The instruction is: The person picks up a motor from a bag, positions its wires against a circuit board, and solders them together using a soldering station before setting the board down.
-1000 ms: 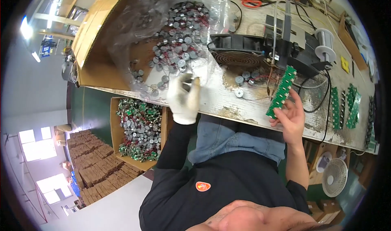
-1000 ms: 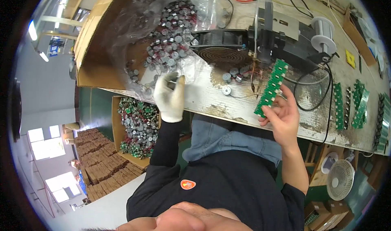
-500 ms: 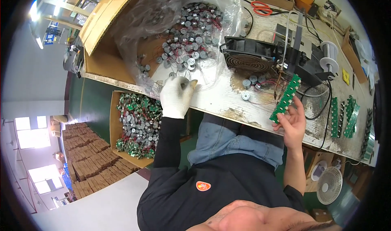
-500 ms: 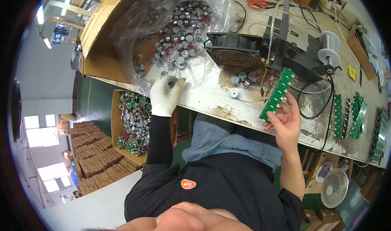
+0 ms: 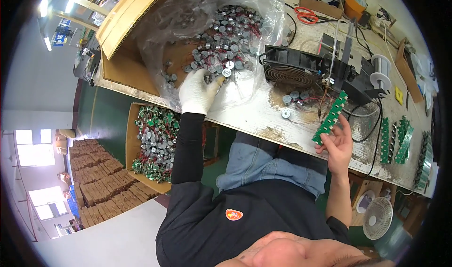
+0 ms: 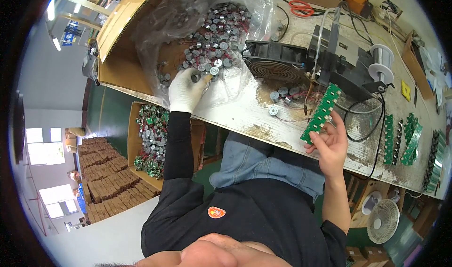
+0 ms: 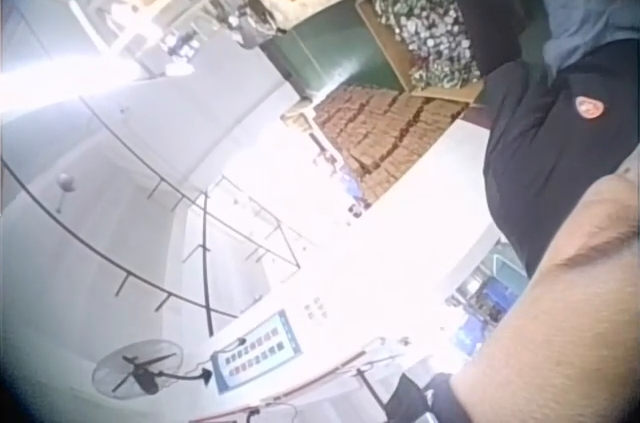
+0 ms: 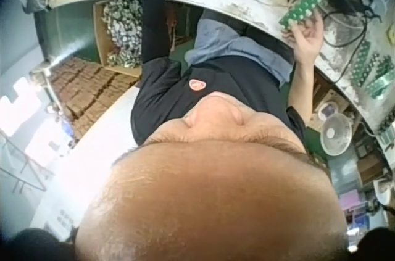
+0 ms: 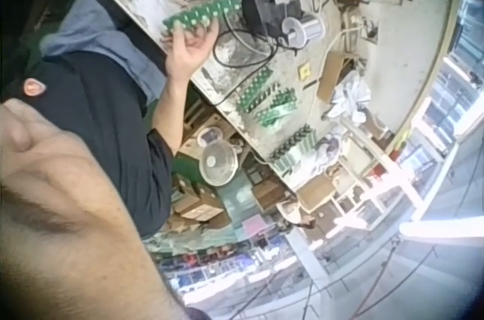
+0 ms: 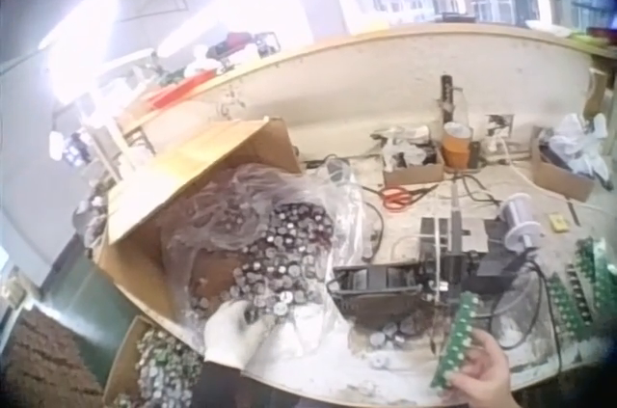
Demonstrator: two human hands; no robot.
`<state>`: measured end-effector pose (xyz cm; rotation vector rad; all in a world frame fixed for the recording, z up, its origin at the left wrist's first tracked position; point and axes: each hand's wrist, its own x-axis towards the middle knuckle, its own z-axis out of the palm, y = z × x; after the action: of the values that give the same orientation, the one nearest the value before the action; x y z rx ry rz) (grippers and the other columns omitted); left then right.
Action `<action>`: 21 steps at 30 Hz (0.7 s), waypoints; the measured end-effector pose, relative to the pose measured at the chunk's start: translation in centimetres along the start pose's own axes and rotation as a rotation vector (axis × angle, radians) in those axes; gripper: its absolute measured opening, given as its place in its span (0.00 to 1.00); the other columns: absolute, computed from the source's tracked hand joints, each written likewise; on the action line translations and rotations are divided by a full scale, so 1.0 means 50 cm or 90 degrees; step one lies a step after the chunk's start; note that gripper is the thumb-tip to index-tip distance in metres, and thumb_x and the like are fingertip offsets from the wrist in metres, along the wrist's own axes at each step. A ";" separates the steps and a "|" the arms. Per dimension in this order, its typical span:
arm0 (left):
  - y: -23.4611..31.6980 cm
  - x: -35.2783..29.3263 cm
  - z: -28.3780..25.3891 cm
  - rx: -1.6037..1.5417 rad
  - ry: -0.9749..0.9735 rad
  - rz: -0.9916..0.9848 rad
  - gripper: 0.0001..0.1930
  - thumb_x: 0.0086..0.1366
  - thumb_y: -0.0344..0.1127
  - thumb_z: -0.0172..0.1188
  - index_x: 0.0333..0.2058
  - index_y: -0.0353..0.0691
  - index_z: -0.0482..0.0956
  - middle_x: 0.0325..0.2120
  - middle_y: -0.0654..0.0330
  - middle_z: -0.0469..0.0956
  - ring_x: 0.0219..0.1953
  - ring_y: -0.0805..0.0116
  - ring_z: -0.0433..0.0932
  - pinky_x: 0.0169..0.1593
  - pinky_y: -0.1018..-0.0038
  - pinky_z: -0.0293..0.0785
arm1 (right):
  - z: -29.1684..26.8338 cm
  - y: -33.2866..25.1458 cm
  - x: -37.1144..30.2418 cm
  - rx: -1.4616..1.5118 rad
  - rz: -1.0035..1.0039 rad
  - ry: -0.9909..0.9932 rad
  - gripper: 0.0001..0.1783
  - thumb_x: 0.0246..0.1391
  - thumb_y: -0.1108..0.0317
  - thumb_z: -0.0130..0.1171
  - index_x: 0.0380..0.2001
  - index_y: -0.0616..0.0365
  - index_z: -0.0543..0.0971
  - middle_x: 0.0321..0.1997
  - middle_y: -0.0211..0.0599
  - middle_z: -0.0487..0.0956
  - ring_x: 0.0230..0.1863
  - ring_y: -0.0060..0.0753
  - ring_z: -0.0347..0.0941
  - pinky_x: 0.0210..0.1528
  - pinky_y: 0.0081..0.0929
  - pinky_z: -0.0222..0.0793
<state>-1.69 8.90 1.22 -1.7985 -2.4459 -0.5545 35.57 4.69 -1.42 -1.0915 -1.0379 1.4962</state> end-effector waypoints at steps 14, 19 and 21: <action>0.041 -0.073 0.026 -0.182 -0.026 0.028 0.14 0.54 0.38 0.66 0.36 0.37 0.77 0.32 0.51 0.78 0.34 0.53 0.79 0.39 0.65 0.74 | 0.001 -0.005 0.001 0.006 0.007 -0.010 0.37 0.52 0.84 0.55 0.64 0.65 0.54 0.44 0.47 0.76 0.27 0.24 0.76 0.24 0.18 0.76; 0.067 -0.136 0.026 -0.302 0.027 0.075 0.07 0.55 0.28 0.63 0.33 0.36 0.78 0.27 0.54 0.79 0.28 0.60 0.80 0.35 0.73 0.74 | 0.002 -0.004 0.000 0.015 0.000 -0.013 0.37 0.52 0.84 0.55 0.64 0.65 0.53 0.44 0.48 0.76 0.28 0.25 0.76 0.24 0.18 0.75; 0.081 -0.153 0.018 -0.383 0.030 -0.022 0.07 0.55 0.28 0.64 0.33 0.35 0.78 0.27 0.55 0.80 0.25 0.69 0.79 0.33 0.76 0.73 | 0.001 -0.004 0.000 0.019 0.007 -0.015 0.37 0.52 0.84 0.55 0.64 0.65 0.53 0.44 0.48 0.76 0.28 0.25 0.77 0.24 0.18 0.75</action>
<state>4.69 3.25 -0.54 -1.8769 -2.4471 -1.4418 35.59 4.71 -1.22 -1.0621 -1.0253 1.5316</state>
